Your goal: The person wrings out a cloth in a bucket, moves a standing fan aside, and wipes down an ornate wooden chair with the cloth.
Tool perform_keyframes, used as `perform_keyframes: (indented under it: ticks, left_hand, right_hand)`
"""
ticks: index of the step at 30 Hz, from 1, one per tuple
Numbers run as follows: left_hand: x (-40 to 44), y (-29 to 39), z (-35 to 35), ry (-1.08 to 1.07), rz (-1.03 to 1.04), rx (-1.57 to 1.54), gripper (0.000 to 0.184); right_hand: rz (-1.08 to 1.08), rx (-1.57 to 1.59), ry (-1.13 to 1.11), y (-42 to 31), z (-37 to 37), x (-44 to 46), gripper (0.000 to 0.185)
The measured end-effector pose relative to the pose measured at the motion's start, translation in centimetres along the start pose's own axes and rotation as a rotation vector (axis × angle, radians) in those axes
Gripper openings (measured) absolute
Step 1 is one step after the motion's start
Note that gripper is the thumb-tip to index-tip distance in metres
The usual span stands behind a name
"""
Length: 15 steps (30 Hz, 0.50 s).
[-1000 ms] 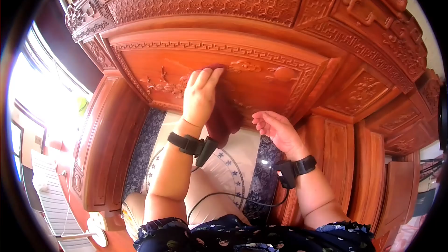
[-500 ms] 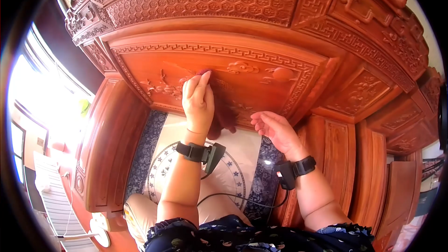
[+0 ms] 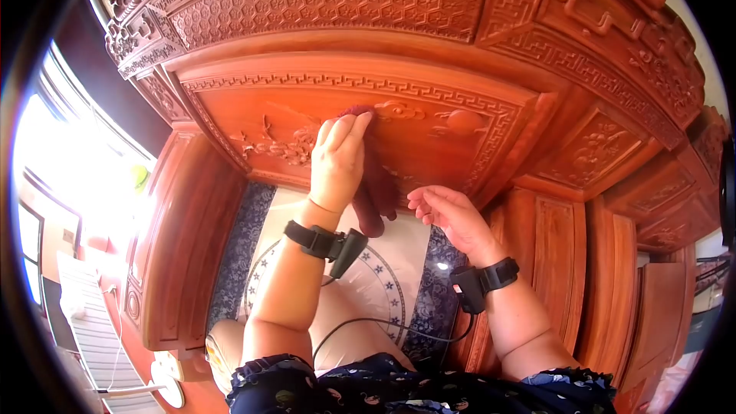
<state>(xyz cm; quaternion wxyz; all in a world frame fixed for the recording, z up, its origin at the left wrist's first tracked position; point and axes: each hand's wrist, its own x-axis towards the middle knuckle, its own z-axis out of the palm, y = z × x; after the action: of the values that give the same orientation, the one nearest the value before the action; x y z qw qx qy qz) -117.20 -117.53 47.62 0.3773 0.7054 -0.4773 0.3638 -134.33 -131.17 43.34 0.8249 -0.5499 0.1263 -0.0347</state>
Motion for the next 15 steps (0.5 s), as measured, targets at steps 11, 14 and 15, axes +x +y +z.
perform_keyframes:
  ticks: [11,14,15]
  left_hand:
    - [-0.2,2.0,0.8,0.143,-0.32,-0.284,0.026]
    - [-0.2,0.9,0.4,0.012,-0.009,0.041,0.031]
    - [-0.2,0.6,0.2,0.01,-0.013,0.042,0.031]
  right_hand:
    - [-0.001,-0.011,-0.003,0.3,-0.4,0.2,0.026]
    - [-0.009,-0.034,-0.011,0.2,-0.2,0.3,0.026]
    - [-0.011,-0.049,-0.018,0.3,-0.1,0.1,0.026]
